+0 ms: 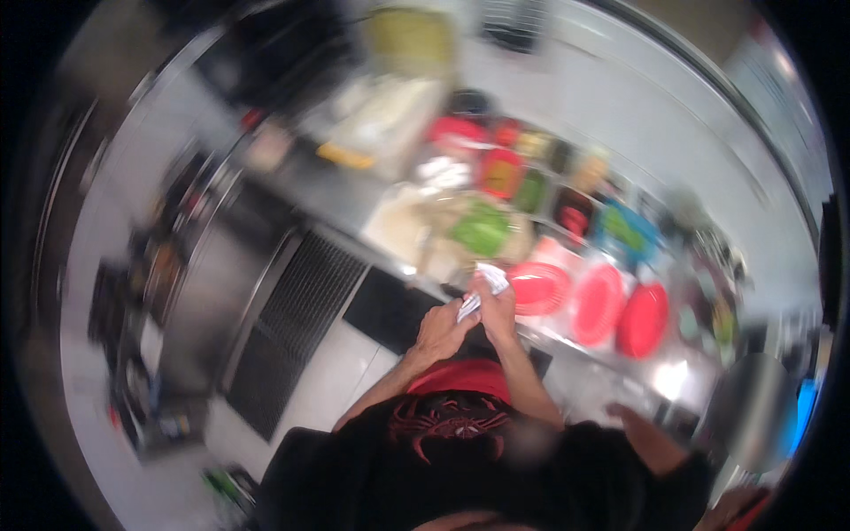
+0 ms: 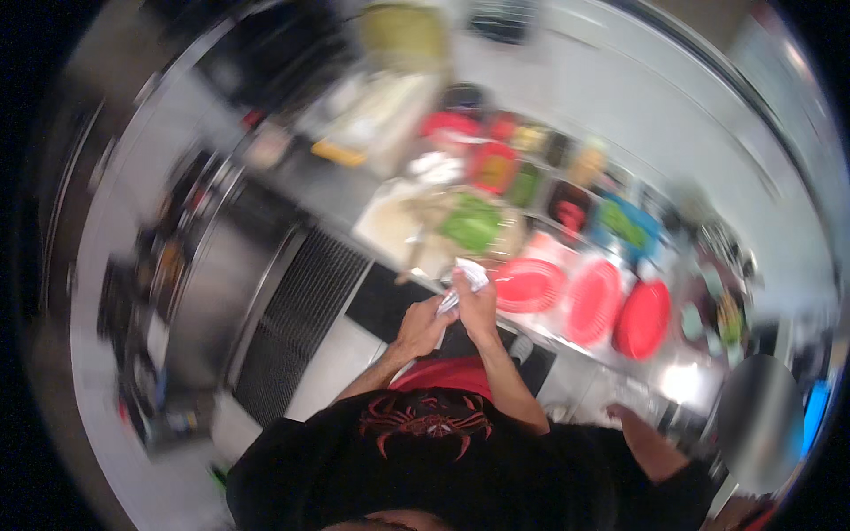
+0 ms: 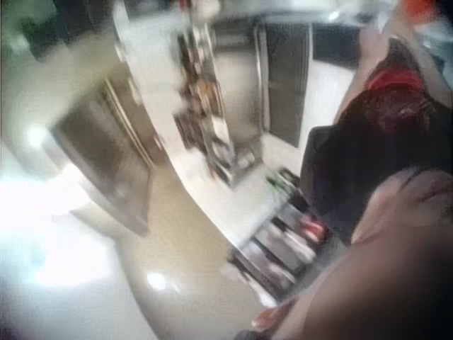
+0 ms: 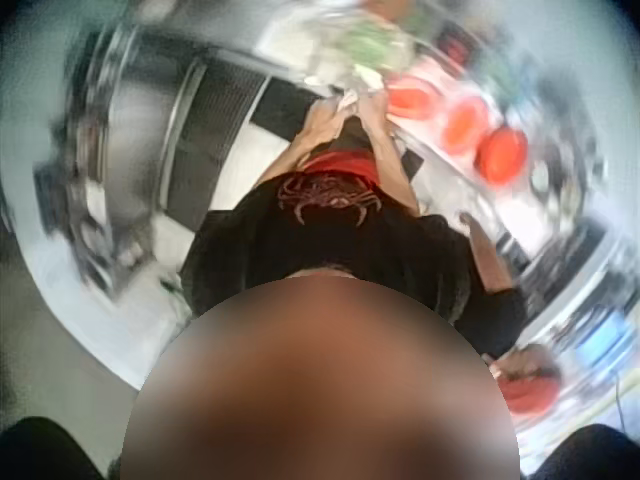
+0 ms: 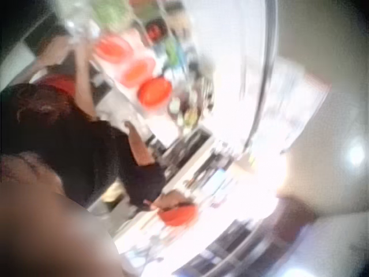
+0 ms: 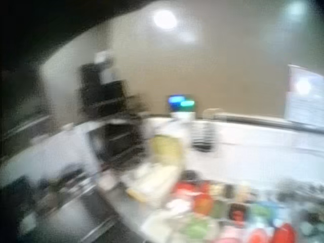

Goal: The person assembles a noodle bowl by adding rice, lettuce, and sauces, then places the bowl on a tray with utensils and delivers it to a customer. The person then returns to the counter and handles a small plastic bag.

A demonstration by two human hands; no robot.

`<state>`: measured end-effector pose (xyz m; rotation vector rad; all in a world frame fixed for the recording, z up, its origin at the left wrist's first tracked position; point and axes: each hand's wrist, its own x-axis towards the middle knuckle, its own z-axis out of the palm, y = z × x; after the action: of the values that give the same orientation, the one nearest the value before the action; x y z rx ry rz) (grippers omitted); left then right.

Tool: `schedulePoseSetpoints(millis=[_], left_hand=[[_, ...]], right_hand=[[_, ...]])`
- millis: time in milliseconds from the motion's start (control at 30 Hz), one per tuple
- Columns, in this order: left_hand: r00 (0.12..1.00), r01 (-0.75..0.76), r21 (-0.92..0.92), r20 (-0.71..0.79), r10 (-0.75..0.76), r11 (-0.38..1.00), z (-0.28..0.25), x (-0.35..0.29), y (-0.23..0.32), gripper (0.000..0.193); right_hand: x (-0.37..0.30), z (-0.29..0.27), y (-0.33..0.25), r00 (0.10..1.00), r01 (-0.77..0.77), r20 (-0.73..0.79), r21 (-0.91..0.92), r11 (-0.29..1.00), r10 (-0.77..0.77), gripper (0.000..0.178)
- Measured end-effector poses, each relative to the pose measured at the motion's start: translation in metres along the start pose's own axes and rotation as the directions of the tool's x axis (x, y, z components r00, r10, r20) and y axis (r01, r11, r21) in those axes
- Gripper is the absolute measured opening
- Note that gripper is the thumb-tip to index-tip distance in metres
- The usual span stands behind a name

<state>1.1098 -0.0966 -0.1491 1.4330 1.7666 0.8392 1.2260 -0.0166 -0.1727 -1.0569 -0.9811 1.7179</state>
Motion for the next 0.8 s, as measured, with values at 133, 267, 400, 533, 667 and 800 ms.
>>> schedulePoseSetpoints(millis=[133, 267, 400, 533, 667, 800], left_hand=[[0.732, 0.022, -0.99, -0.077, -0.676, 0.136, -0.083, -0.054, -0.105, 0.052], [0.73, -0.29, -0.894, 0.024, -0.683, -0.341, -0.173, -0.126, -0.236, 0.034], [0.706, -0.48, -0.788, -0.084, -0.704, -0.386, -0.229, -0.155, -0.3, 0.031], [0.692, -0.609, -0.607, -0.092, -0.716, -0.51, -0.283, -0.154, -0.32, 0.032], [0.758, -0.433, -0.766, -0.024, -0.651, -0.475, -0.323, -0.121, -0.364, 0.043], [0.661, -0.376, -0.861, 0.011, -0.75, -0.344, -0.418, -0.075, -0.36, 0.072]], right_hand=[[-0.045, 0.157, 0.093, 0.971, 0.107, 0.228, -0.143, 0.984, -0.072, 0.024], [-0.091, 0.266, 0.13, 0.392, 0.814, 0.892, -0.221, 0.538, -0.226, 0.036], [-0.08, 0.345, 0.124, 0.002, 0.893, 1.0, 0.011, 0.45, -0.029, 0.048], [-0.025, 0.411, 0.147, -0.159, 0.844, 0.987, 0.137, 0.518, -0.003, 0.04], [0.047, 0.472, 0.206, -0.121, 0.744, 0.992, 0.121, 0.657, -0.045, 0.038], [0.14, 0.588, 0.231, 0.304, 0.666, 0.943, -0.111, 0.738, -0.133, 0.028]])
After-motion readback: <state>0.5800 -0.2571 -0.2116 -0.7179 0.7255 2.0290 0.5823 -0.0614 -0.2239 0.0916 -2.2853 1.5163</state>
